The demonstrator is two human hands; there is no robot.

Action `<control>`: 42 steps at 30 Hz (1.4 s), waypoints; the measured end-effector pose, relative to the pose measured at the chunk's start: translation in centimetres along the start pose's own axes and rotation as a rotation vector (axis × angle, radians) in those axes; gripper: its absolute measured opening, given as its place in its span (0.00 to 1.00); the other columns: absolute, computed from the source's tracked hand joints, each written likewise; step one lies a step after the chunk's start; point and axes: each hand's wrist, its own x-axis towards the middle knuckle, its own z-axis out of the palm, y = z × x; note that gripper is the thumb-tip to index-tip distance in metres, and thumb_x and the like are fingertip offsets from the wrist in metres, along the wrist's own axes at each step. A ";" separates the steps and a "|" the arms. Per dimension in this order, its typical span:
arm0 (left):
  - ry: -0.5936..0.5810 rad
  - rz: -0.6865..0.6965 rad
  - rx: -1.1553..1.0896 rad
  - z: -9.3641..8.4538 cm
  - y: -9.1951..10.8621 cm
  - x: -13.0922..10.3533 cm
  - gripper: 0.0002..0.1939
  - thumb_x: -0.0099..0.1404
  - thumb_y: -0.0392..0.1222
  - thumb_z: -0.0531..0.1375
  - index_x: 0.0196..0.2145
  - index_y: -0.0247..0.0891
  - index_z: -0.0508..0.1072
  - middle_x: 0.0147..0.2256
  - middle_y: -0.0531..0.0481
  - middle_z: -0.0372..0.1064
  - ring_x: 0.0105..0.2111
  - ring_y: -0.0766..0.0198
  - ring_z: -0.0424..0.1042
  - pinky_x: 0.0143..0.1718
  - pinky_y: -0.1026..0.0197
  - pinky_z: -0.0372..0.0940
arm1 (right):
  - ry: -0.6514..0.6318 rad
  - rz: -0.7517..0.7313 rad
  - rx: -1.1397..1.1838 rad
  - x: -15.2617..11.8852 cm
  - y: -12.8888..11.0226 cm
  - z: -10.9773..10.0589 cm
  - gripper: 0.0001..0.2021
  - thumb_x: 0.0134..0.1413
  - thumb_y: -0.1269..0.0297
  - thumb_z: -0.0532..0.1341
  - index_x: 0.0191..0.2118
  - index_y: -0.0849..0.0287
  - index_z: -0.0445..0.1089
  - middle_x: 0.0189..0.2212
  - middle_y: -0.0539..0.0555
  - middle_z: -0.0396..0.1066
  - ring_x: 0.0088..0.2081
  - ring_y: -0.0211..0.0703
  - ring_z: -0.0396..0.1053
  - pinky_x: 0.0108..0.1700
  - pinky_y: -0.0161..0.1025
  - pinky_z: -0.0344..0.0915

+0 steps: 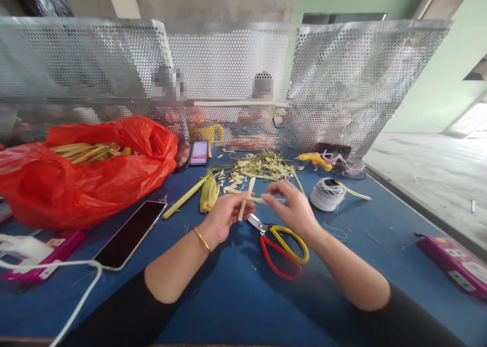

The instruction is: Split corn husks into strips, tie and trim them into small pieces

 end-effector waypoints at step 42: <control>-0.097 0.039 0.342 1.1 -2.5 -0.3 0.16 0.45 0.51 0.66 0.16 0.35 0.69 0.14 0.55 0.62 0.15 0.72 0.59 0.21 0.66 0.56 | -0.092 0.548 0.735 -1.0 0.9 1.8 0.13 0.36 0.56 0.66 0.20 0.60 0.67 0.15 0.47 0.65 0.20 0.33 0.59 0.25 0.34 0.57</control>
